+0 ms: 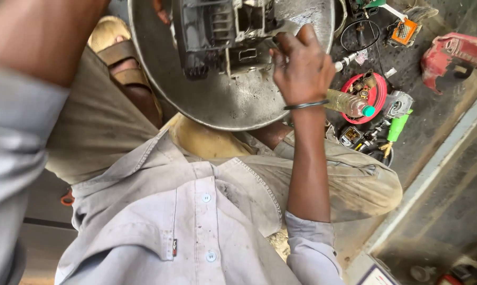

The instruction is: Cleaning a carburetor and other engine components with fuel and a brush in a workshop.

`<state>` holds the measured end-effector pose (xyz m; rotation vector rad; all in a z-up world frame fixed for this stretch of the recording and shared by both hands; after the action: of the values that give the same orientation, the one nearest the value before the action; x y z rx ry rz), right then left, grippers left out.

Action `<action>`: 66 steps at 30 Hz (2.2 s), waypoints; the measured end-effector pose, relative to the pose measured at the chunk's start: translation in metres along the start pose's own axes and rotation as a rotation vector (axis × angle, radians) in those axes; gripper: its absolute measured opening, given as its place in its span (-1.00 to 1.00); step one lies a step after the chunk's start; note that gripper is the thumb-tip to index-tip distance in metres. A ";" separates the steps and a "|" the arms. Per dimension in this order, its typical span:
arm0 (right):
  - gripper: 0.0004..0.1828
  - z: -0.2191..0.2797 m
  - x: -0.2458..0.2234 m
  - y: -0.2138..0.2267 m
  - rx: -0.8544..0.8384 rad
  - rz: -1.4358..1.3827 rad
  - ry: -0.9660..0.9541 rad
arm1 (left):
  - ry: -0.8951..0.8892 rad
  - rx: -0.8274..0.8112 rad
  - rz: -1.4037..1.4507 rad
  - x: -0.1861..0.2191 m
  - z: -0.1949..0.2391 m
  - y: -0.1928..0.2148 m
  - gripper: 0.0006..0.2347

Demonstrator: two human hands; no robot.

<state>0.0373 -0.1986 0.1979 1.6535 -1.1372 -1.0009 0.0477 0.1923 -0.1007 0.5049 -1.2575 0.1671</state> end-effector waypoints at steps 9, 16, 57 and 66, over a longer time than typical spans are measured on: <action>-0.76 0.008 0.017 -0.022 0.012 -0.011 -0.128 | -0.051 0.009 0.025 0.128 0.107 -0.070 -0.32; -0.72 -0.001 -0.010 0.055 0.175 -0.344 0.019 | 0.223 -0.116 0.324 0.151 0.111 -0.089 -0.25; -0.76 0.005 -0.018 -0.020 0.406 -0.347 0.190 | 0.179 -0.176 0.198 0.055 0.181 0.005 -0.22; -0.65 0.000 -0.018 -0.002 0.436 -0.274 0.266 | 0.165 -0.166 0.188 0.056 0.179 0.014 -0.21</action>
<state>0.0332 -0.1809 0.1986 2.2646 -1.0119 -0.6937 -0.0952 0.1152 -0.0057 0.2245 -1.1452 0.2555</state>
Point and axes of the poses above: each hand's wrist, its own z-axis away from the middle knuckle, its own y-axis out of the back of the hand, x = y × z, the point moved 7 cm from there along -z, towards the middle knuckle, and after that the axes turned 15 degrees about x, right-handed, at the moved point
